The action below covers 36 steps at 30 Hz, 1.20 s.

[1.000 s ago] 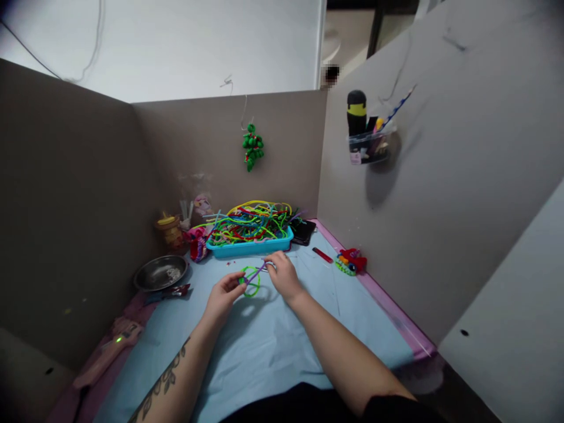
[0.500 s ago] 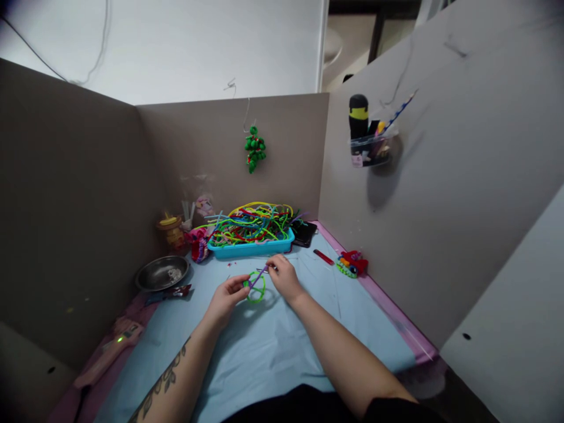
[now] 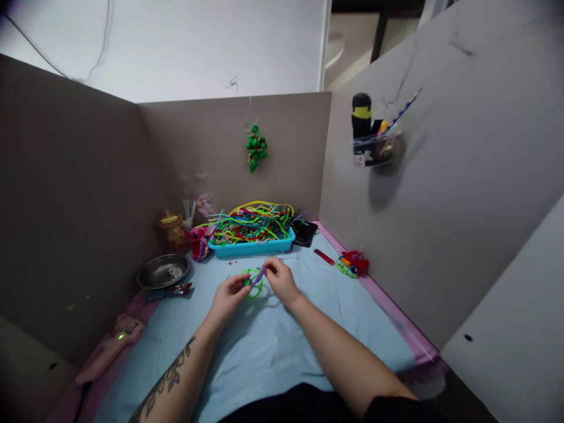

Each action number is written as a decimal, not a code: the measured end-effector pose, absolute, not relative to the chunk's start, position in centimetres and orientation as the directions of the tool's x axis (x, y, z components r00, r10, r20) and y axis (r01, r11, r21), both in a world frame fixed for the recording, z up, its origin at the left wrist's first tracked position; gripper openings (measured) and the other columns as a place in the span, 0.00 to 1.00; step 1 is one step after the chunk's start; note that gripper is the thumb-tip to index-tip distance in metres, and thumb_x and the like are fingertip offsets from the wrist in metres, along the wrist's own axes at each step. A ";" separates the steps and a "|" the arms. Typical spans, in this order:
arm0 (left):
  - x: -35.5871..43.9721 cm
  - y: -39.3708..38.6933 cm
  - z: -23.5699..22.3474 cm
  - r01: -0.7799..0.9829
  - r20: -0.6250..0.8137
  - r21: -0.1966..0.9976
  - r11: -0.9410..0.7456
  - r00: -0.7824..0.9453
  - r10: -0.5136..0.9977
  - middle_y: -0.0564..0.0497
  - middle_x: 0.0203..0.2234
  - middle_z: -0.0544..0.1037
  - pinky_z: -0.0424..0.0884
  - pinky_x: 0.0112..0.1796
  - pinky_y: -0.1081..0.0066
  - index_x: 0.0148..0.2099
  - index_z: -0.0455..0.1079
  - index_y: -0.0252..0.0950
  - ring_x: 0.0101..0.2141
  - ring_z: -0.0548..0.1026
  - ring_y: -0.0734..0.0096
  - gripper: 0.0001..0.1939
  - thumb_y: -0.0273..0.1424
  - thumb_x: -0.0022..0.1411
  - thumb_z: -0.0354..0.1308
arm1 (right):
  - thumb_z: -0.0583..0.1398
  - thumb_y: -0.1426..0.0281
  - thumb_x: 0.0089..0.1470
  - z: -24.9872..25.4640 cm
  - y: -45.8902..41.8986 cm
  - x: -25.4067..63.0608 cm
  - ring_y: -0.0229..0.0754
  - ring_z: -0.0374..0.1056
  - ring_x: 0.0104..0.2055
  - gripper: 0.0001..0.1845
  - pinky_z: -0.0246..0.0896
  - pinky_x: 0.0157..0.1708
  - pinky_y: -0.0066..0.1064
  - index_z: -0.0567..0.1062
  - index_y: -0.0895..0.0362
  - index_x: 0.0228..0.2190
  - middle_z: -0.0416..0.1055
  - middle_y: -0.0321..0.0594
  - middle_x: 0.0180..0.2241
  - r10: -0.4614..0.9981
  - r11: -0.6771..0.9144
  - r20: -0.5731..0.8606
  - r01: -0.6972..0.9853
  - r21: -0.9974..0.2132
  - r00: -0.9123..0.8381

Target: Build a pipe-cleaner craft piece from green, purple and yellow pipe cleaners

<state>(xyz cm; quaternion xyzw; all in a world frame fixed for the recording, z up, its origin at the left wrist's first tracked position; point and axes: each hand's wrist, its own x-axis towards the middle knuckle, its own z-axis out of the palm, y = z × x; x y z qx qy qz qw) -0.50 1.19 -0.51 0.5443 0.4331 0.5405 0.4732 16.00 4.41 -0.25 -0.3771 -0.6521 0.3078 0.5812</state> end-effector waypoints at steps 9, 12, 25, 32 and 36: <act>-0.6 1.4 -0.6 -0.071 0.231 0.970 -0.233 -0.027 0.973 0.48 0.27 0.77 0.67 0.30 0.72 0.40 0.73 0.32 0.27 0.72 0.71 0.18 0.31 0.44 0.65 | 0.59 0.69 0.46 0.2 3.4 15.0 0.35 0.61 0.27 0.05 0.56 0.28 0.26 0.69 0.57 0.28 0.65 0.32 0.24 0.857 0.455 0.395 0.127 -0.881 -0.330; -0.7 1.5 -0.7 -0.110 0.232 0.964 -0.241 -0.081 0.969 0.48 0.28 0.77 0.67 0.32 0.72 0.41 0.73 0.33 0.28 0.73 0.70 0.19 0.31 0.43 0.66 | 0.60 0.72 0.42 0.3 2.7 15.0 0.38 0.63 0.34 0.17 0.59 0.34 0.29 0.69 0.55 0.38 0.68 0.35 0.33 0.840 0.517 0.437 0.231 -0.824 -0.322; -0.8 1.5 -0.5 -0.304 0.071 0.949 -0.088 -0.067 0.995 0.54 0.20 0.72 0.62 0.25 0.77 0.43 0.71 0.31 0.21 0.67 0.79 0.25 0.33 0.40 0.68 | 0.57 0.74 0.51 -0.5 1.9 13.8 0.45 0.63 0.39 0.10 0.58 0.41 0.38 0.71 0.55 0.38 0.71 0.40 0.33 0.672 0.711 0.678 0.515 -0.479 -0.296; -0.7 1.6 -0.4 -0.355 0.055 0.930 -0.089 -0.105 0.993 0.56 0.19 0.70 0.60 0.24 0.78 0.44 0.70 0.31 0.21 0.66 0.81 0.26 0.33 0.40 0.68 | 0.52 0.76 0.55 0.1 1.1 14.2 0.42 0.64 0.34 0.10 0.59 0.38 0.37 0.72 0.56 0.31 0.71 0.42 0.28 0.521 0.801 0.797 0.499 -0.331 -0.305; -1.0 1.7 -0.2 -0.364 0.084 0.920 -0.145 -0.177 0.981 0.55 0.20 0.71 0.60 0.24 0.78 0.43 0.70 0.31 0.21 0.66 0.81 0.25 0.33 0.40 0.68 | 0.51 0.75 0.54 0.5 -0.6 13.2 0.41 0.65 0.34 0.10 0.61 0.38 0.35 0.72 0.54 0.31 0.71 0.40 0.28 0.297 0.955 0.760 0.202 -0.219 -0.579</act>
